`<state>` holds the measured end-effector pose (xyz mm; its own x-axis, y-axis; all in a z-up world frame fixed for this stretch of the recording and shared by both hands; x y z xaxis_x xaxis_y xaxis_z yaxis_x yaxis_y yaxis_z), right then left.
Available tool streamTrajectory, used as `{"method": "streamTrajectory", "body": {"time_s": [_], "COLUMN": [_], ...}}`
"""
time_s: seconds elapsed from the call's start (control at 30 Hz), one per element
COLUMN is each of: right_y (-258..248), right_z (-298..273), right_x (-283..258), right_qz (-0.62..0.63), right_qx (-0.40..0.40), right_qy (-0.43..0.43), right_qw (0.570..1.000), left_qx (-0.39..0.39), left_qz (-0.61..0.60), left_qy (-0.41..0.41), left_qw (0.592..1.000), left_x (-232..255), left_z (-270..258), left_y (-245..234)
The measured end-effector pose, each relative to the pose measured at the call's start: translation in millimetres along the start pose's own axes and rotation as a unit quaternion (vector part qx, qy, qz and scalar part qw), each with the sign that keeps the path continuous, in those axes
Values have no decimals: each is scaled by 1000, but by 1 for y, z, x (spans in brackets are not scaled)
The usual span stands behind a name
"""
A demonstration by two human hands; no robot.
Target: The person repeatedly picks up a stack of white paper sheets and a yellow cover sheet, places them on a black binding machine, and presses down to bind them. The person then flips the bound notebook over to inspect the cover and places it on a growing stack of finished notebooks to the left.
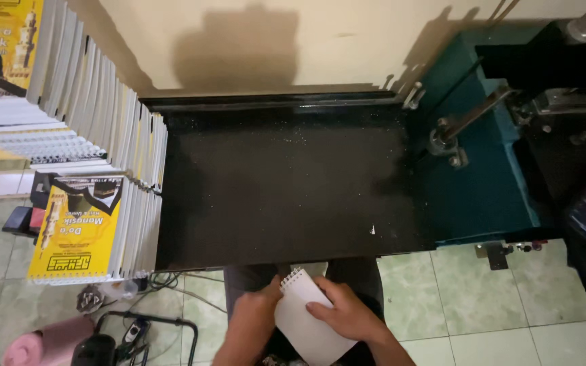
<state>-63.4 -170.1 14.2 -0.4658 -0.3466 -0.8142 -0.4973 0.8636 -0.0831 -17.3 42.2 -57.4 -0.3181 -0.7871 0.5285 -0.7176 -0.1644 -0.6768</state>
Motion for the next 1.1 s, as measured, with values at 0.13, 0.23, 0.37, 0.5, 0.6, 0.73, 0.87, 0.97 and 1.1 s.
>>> {"method": "streamTrajectory", "body": {"time_s": [0.13, 0.23, 0.37, 0.5, 0.6, 0.73, 0.87, 0.97, 1.1], "right_y": [-3, -4, -4, -2, -3, -4, -7, -9, -8], "right_z": [6, 9, 7, 8, 9, 16, 14, 16, 24], "right_x": [11, 20, 5, -7, -3, 12, -3, 5, 37], "right_qz": [-45, -15, -4, 31, 1, -59, -28, -41, -42], "right_qx": [8, 6, -13, -85, -105, -81, -119, -144, -142], "right_qy": [-44, 18, -2, -51, -62, -78, -33, -5, -82], "right_qw": [998, 1000, 1000, 995, 993, 992, 992, 989, 985], "left_qx": [110, 97, -38, -106, -120, -131, -139, -118, -193], "left_qz": [-39, -61, -234, -208, -273, -294, -281, -294, -218], "left_qy": [27, 30, 61, 125, 102, 85, 101, 101, 87], "left_qw": [993, 993, 970, 964, 949, 943, 944, 943, 953], "left_x": [6, 15, 45, 61, 55, 41, 50, 43, 9], "left_z": [-2, -3, -5, 8, 9, 18, 9, 9, 12], "left_y": [15, -18, -83, -112, -122, -109, -122, -115, -90]}}
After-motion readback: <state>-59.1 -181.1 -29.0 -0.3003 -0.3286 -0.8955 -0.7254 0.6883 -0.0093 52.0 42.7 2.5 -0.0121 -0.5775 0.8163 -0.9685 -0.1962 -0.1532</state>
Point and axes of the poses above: each hand's wrist, its own z-axis towards the middle knuckle, its own y-axis out of the palm, x = y × z, the point moved 2 cm from there along z, towards the middle knuckle, and after that the axes turned 15 degrees about -x, right-handed, at the moved point
